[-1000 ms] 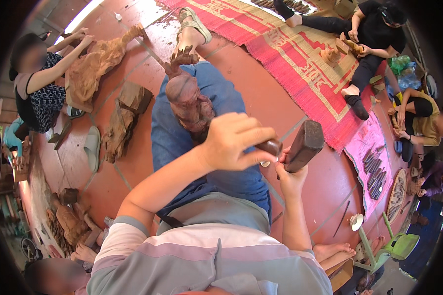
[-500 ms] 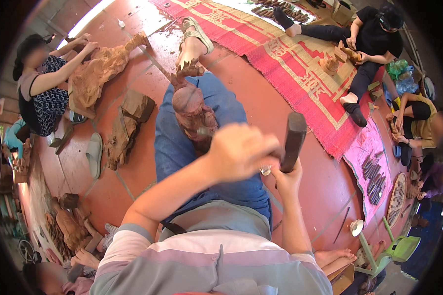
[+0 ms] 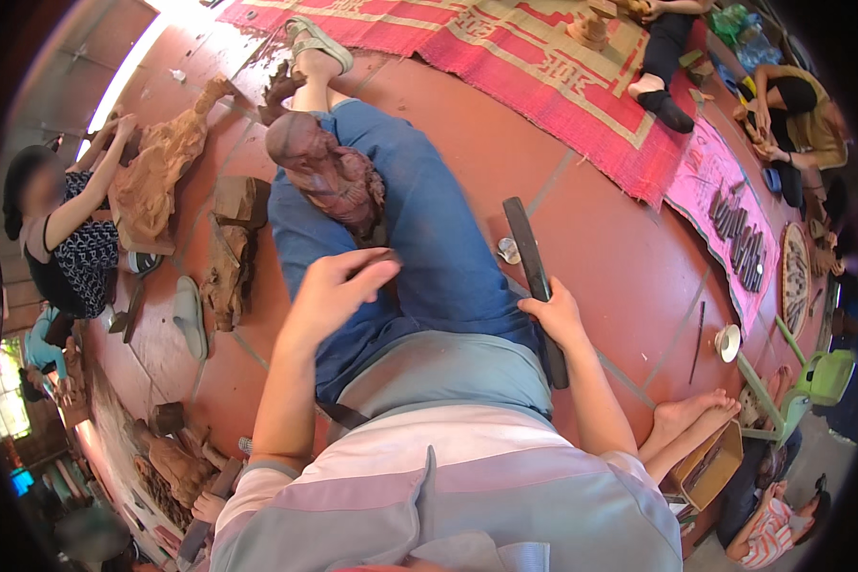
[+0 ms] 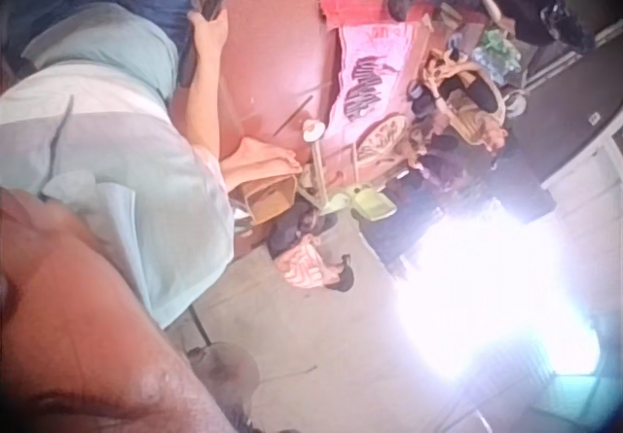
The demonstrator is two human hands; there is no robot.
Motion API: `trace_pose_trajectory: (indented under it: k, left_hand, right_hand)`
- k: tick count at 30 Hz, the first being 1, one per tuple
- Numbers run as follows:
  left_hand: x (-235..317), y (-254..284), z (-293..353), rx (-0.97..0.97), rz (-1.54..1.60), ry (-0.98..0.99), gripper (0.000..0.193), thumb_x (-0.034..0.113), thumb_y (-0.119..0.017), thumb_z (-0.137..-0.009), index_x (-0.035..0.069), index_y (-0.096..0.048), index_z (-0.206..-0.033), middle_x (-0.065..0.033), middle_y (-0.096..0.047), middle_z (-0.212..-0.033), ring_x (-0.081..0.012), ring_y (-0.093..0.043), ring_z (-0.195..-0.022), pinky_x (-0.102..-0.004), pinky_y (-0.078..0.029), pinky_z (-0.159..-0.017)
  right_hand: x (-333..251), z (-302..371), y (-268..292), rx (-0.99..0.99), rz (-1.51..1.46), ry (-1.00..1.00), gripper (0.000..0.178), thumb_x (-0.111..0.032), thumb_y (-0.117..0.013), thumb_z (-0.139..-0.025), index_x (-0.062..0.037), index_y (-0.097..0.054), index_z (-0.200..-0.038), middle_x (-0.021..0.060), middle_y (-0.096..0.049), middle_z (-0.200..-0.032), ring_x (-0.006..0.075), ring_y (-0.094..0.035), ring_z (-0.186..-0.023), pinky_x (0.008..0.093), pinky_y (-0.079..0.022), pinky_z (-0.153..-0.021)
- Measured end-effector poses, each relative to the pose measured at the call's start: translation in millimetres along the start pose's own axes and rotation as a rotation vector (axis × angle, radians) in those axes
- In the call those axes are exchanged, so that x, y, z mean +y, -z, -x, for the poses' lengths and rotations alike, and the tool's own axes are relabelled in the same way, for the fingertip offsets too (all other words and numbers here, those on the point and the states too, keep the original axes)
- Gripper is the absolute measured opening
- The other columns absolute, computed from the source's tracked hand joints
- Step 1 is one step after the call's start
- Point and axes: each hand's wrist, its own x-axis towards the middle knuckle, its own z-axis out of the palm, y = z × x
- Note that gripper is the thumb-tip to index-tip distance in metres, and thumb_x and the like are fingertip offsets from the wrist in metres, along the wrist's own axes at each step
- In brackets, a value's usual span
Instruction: The person sits on the floor and carves a wooden object using a chisel and a mallet. They repeatedly strike the chisel to shape the wood, occasionally rotating the piece to access different sides.
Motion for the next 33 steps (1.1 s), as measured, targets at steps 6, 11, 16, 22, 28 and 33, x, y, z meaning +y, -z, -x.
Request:
trace_pose_trajectory:
  k: [6, 11, 16, 22, 28, 33]
  left_hand:
    - [-45, 73, 55, 0.630, 0.023, -0.106, 0.033, 0.013, -0.071, -0.083, -0.001, -0.061, -0.112, -0.0046, -0.064, -0.097, -0.0091, -0.058, -0.086, -0.0241, -0.046, -0.077]
    - [-54, 112, 109, 0.874, -0.230, 0.103, 0.040, 0.017, -0.071, -0.083, 0.001, -0.059, -0.118, -0.0029, -0.064, -0.091, -0.0105, -0.059, -0.079, -0.0254, -0.047, -0.071]
    - [-59, 118, 142, 0.956, -0.107, 0.182, 0.050, 0.022, -0.073, -0.083, 0.007, -0.056, -0.127, -0.0026, -0.064, -0.094, -0.0080, -0.058, -0.077, -0.0225, -0.046, -0.057]
    - [-69, 101, 168, 1.019, 0.001, 0.144, 0.045, 0.027, -0.072, -0.083, 0.007, -0.060, -0.122, -0.0003, -0.062, -0.087, -0.0061, -0.054, -0.065, -0.0202, -0.039, -0.047]
    - [-90, 72, 167, 0.830, 0.081, 0.249, 0.027, 0.027, -0.072, -0.082, 0.003, -0.065, -0.093, 0.0058, -0.046, -0.059, -0.0040, -0.040, -0.047, -0.0217, -0.034, -0.043]
    - [-87, 62, 151, 0.803, 0.236, 0.173, 0.019, 0.021, -0.071, -0.083, 0.006, -0.059, -0.081, 0.0040, -0.049, -0.060, -0.0039, -0.042, -0.048, -0.0213, -0.032, -0.042]
  right_hand:
    - [9, 10, 3, 0.036, 0.065, 0.135, 0.040, -0.015, -0.074, -0.068, 0.0009, -0.059, -0.102, 0.0063, -0.061, -0.072, 0.0142, -0.059, -0.064, 0.0283, -0.046, -0.062]
    - [2, 9, 5, 0.001, 0.038, 0.175, 0.037, -0.015, -0.074, -0.069, 0.0004, -0.058, -0.098, 0.0060, -0.060, -0.069, 0.0138, -0.059, -0.063, 0.0285, -0.046, -0.060]
    - [-8, 7, 0, -0.046, 0.021, 0.226, 0.034, -0.014, -0.074, -0.069, 0.0003, -0.058, -0.096, 0.0051, -0.060, -0.069, 0.0123, -0.058, -0.060, 0.0272, -0.045, -0.058]
    - [-33, 15, -11, -0.092, 0.046, 0.281, 0.032, -0.011, -0.074, -0.069, 0.0003, -0.057, -0.095, 0.0035, -0.059, -0.068, 0.0108, -0.056, -0.059, 0.0266, -0.044, -0.056]
    - [-68, 14, -12, -0.174, -0.155, 0.332, 0.034, -0.005, -0.072, -0.072, 0.0001, -0.056, -0.102, 0.0004, -0.054, -0.068, 0.0101, -0.053, -0.057, 0.0249, -0.042, -0.054]
    - [-92, 27, -1, -0.092, -0.238, 0.431, 0.037, -0.001, -0.070, -0.074, 0.0012, -0.054, -0.107, 0.0009, -0.053, -0.070, 0.0102, -0.053, -0.058, 0.0247, -0.042, -0.054]
